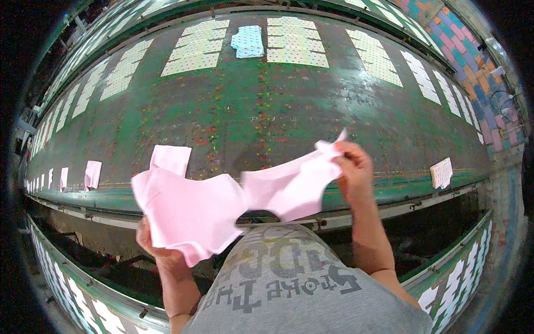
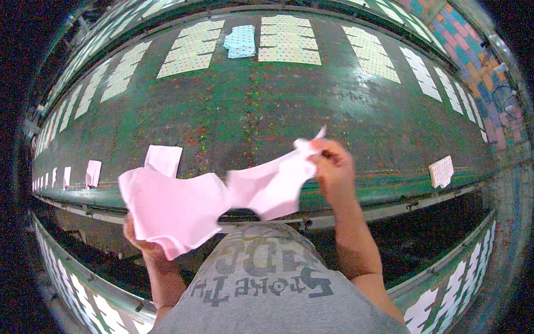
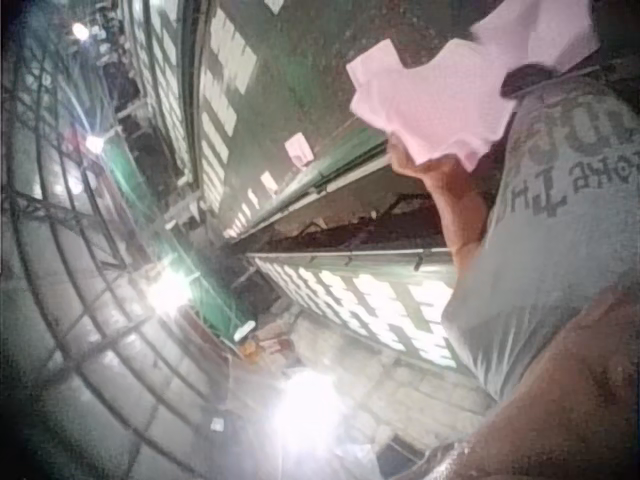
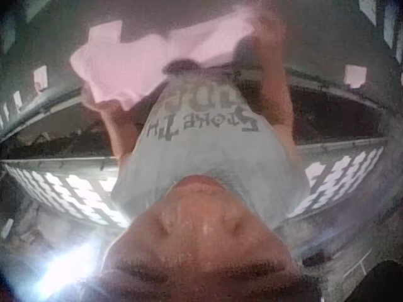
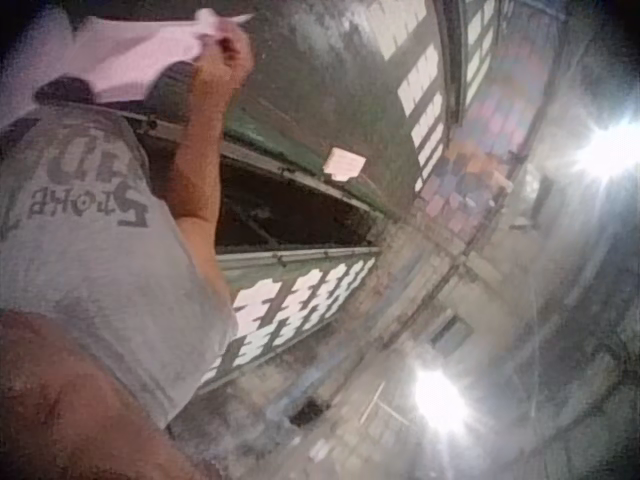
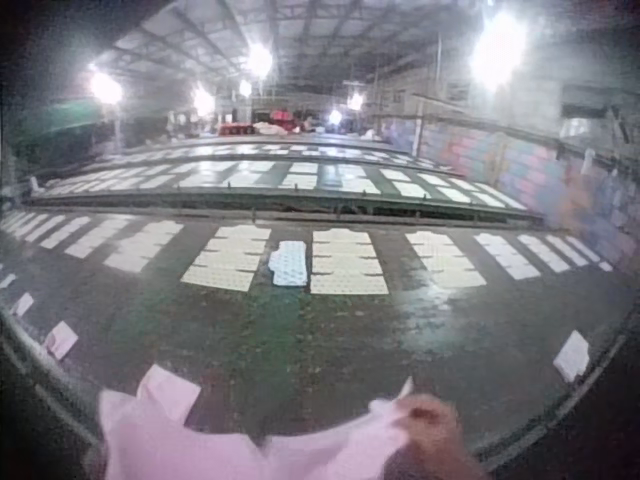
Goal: The person repeatedly picks up pink and patterned tissue sheets from a green conveyor belt, folds them by hand, and places them back onto the belt. The person handles the tissues one at a time, folding them into smaller stacks and arranging them along the moving belt.
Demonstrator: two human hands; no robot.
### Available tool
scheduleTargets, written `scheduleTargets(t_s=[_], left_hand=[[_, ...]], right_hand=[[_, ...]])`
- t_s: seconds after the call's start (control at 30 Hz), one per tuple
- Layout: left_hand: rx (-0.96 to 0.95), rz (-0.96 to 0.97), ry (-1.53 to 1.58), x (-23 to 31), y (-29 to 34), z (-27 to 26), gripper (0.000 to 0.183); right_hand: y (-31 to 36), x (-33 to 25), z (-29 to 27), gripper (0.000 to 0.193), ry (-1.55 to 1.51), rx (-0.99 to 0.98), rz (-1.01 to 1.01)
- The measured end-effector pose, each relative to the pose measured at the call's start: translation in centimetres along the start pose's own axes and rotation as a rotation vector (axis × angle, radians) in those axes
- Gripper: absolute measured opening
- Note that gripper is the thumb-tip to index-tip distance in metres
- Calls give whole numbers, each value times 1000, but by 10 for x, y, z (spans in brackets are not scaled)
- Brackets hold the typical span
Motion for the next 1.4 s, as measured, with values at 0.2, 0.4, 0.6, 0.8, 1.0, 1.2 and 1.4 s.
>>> scheduleTargets(t_s=[0.2,0.4,0.6,0.8,1.0,1.2,1.4], left_hand=[[41,-247,295,-11,6,-20,42],[11,-337,403,-20,5,6,41],[-86,-475,510,-30,12,60,41],[-247,-805,383,-71,29,138,46],[-427,-753,-59,-87,51,183,20],[-487,-709,28,-69,51,181,22],[-418,-643,-63,-47,44,150,35]], right_hand=[[-13,-133,-10,40,411,-23,-446],[-8,-84,46,42,826,-181,-409],[37,42,128,29,1070,-576,-358],[73,16,131,23,764,-472,-157],[93,-37,142,23,580,-377,-224],[101,-50,172,43,811,-309,-498],[101,-40,200,19,661,-365,-452]])
Point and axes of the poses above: each hand's wrist, its own y-axis away from the middle knuckle, its own z-axis out of the palm, x = y × z, the point moved 10 cm from there along -y, towards the middle knuckle, and after that the axes turned 2 degrees about -z, right-handed, at the moved point
